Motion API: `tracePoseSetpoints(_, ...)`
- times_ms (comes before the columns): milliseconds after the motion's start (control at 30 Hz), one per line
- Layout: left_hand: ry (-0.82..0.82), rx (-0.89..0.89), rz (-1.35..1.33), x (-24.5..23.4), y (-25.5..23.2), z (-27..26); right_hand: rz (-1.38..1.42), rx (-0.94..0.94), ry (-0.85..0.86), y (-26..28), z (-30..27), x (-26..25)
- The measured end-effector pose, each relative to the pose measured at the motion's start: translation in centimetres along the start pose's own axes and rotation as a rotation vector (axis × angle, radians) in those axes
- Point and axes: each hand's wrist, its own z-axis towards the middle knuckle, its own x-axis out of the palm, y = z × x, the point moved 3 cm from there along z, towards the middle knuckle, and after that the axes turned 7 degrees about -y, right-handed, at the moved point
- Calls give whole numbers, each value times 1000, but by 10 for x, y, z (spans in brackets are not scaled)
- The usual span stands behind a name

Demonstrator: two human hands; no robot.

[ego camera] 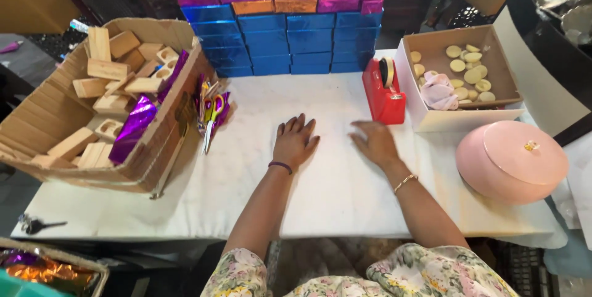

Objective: The person cleans a small wooden box with a cloth, then wraps it in shiny purple foil paper. They fold the paper around the box and secure it with tape from a red dispenser. Finally, the wrapped box is placed on a stack of other wrapped boxes.

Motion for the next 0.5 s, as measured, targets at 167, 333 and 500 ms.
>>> tracePoseSetpoints(167,45,-99,22,-7,-2,-6,-190,-179,-578,13,2,-63)
tracePoseSetpoints(333,46,-140,-28,-12,-4,3,-403,-69,-793,-42,-7,-98)
tracePoseSetpoints(500,64,-291,10,-17,-13,5,-586,178,-770,-66,-9,-102)
